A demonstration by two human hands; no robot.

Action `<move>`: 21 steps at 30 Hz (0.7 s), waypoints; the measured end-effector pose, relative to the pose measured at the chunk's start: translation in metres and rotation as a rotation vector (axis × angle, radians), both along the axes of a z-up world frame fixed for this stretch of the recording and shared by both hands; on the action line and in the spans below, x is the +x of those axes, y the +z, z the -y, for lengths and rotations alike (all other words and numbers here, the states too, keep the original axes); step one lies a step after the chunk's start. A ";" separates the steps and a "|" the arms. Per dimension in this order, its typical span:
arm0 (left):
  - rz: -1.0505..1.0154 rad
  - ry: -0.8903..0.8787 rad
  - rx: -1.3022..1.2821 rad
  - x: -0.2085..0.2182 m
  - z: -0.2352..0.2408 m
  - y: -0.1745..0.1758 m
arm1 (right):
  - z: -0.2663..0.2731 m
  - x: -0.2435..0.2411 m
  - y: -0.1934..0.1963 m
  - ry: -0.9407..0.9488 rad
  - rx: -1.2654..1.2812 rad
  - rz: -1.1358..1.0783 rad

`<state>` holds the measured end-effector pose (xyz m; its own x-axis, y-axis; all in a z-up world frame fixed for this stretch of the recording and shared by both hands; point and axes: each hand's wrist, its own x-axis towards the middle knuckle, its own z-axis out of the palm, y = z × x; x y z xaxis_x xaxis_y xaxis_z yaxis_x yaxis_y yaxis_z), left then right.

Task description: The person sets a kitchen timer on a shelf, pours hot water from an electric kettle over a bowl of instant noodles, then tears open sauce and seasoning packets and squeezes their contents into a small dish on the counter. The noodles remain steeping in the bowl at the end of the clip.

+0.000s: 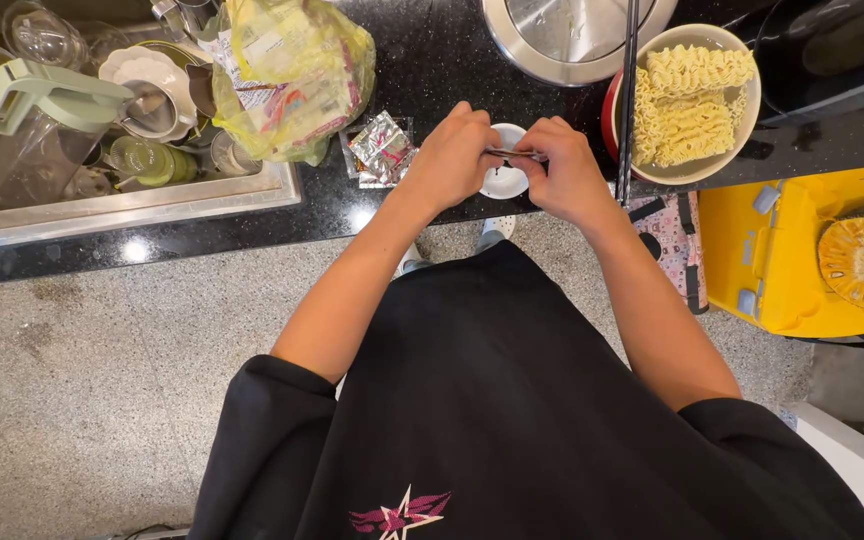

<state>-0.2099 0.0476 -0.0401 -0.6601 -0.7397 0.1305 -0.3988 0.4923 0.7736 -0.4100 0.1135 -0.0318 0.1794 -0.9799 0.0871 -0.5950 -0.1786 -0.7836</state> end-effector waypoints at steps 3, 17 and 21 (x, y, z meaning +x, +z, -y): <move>-0.016 -0.032 -0.009 -0.002 0.003 -0.003 | 0.001 -0.001 0.005 -0.009 -0.014 -0.054; 0.020 -0.141 -0.063 -0.001 0.001 -0.006 | 0.001 0.007 0.016 0.112 -0.105 -0.312; 0.102 -0.160 -0.186 -0.002 0.000 0.001 | 0.001 0.007 0.014 0.125 -0.130 -0.340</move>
